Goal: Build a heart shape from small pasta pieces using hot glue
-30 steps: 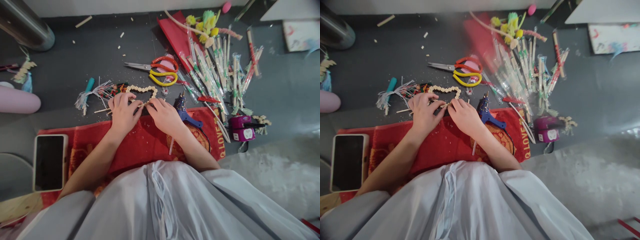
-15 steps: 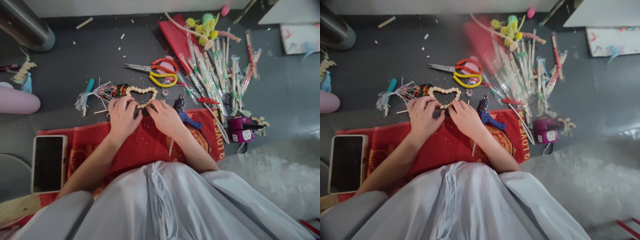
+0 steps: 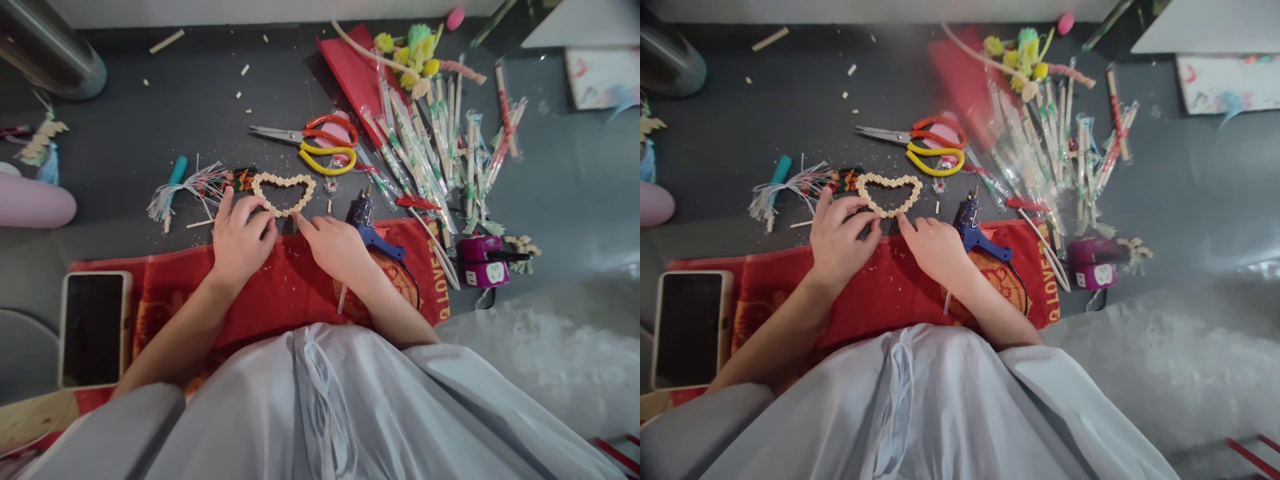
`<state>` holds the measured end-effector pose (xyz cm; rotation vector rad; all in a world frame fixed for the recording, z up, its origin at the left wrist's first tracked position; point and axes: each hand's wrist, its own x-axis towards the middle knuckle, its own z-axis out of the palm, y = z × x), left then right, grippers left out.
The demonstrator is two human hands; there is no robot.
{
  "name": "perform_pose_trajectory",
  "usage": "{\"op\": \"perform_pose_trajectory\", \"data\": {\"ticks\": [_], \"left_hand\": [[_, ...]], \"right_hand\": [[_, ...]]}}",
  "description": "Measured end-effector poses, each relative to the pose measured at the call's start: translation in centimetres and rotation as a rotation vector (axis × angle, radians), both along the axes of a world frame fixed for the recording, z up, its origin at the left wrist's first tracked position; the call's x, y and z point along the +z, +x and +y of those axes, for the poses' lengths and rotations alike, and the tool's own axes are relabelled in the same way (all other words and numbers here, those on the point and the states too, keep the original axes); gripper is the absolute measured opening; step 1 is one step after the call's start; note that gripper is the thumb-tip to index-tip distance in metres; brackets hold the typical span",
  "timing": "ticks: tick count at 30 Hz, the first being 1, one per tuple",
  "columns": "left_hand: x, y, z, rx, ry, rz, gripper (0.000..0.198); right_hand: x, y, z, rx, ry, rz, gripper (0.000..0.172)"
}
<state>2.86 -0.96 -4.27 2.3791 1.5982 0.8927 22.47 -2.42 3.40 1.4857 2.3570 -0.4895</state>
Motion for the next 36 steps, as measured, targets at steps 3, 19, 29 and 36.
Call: {"op": "perform_pose_trajectory", "data": {"ticks": [3, 19, 29, 36], "left_hand": [[-0.1, 0.0, -0.1, -0.025, 0.051, -0.014, 0.014], [0.8, 0.0, -0.5, 0.029, 0.135, 0.065, 0.018], [0.7, 0.2, -0.7, 0.031, 0.206, 0.095, 0.017], [0.6, 0.2, -0.8, 0.022, 0.067, 0.101, 0.02]], "right_hand": [[0.4, -0.3, 0.0, 0.0, -0.068, -0.056, 0.065], [0.6, -0.5, 0.0, 0.022, -0.103, -0.103, 0.068], [0.1, 0.0, -0.1, 0.027, -0.071, -0.086, 0.068], [0.2, 0.4, -0.1, 0.018, -0.075, -0.086, 0.069]]}}
